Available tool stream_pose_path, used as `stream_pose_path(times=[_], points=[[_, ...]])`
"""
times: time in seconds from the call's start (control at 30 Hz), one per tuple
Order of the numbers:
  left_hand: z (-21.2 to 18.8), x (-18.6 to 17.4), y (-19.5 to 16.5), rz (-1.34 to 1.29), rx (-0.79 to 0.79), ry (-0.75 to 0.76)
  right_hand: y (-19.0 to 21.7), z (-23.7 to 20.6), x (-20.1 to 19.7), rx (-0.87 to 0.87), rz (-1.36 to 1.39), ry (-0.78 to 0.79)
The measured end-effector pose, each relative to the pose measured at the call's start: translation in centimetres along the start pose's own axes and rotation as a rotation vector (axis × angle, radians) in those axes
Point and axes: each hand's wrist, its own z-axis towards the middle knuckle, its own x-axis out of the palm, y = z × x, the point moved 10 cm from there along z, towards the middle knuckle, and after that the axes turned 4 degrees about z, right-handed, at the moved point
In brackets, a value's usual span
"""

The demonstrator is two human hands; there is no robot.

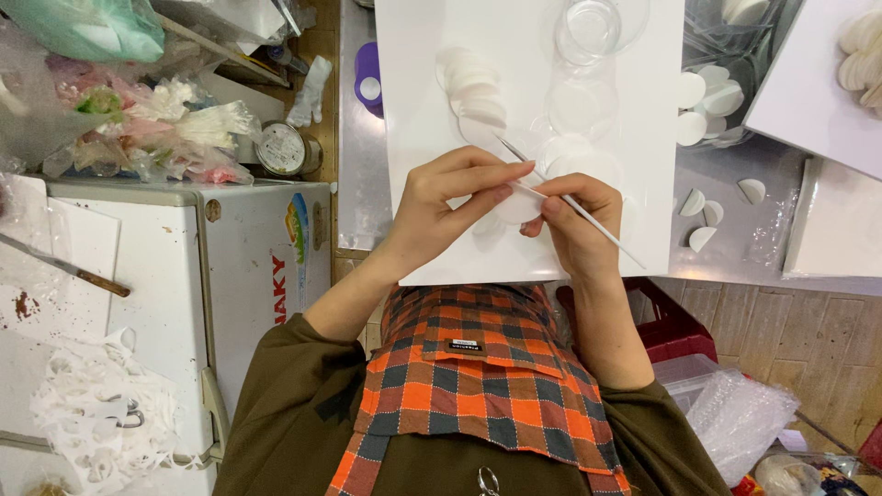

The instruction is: The person repeatedly picks up small white semi-circular pieces from a tray and uses a thin white tool to apply a clear liquid to their edges. The person then places the treated pieces into a plastic container. The person continues this process for multiple pieces throughout the clip.

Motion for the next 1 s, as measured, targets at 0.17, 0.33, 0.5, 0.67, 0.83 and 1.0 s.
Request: stream_pose_path(times=[0.17, 0.33, 0.5, 0.67, 0.83, 1.0], points=[[-1.3, 2.3, 2.8, -0.642, -0.151, 0.239, -1.3, 0.0, 2.3, 0.008, 0.41, 0.181], [-2.1, 4.0, 3.5, -0.958, -0.154, 0.186, 0.0, -0.5, 5.5, -0.041, 0.562, 0.297], [-2.5, 1.0, -1.0, -0.109, 0.219, -0.004, 3.2, -1.8, 2.8, -0.226, -0.064, -0.135], [-1.0, 0.0, -3.7, 0.024, 0.316, 0.01, 4.6, -2.0, 2.0, -0.117, -0.224, -0.212], [-0.3, -0.6, -4.8, 0.11, 0.433, 0.075, 5.1, -1.7, 2.8, -0.013, -0.302, -0.141], [-0.5, -0.9, -1.7, -0.119, 0.195, 0.046, 10.4, -2.5, 5.6, -0.461, -0.579, -0.051]])
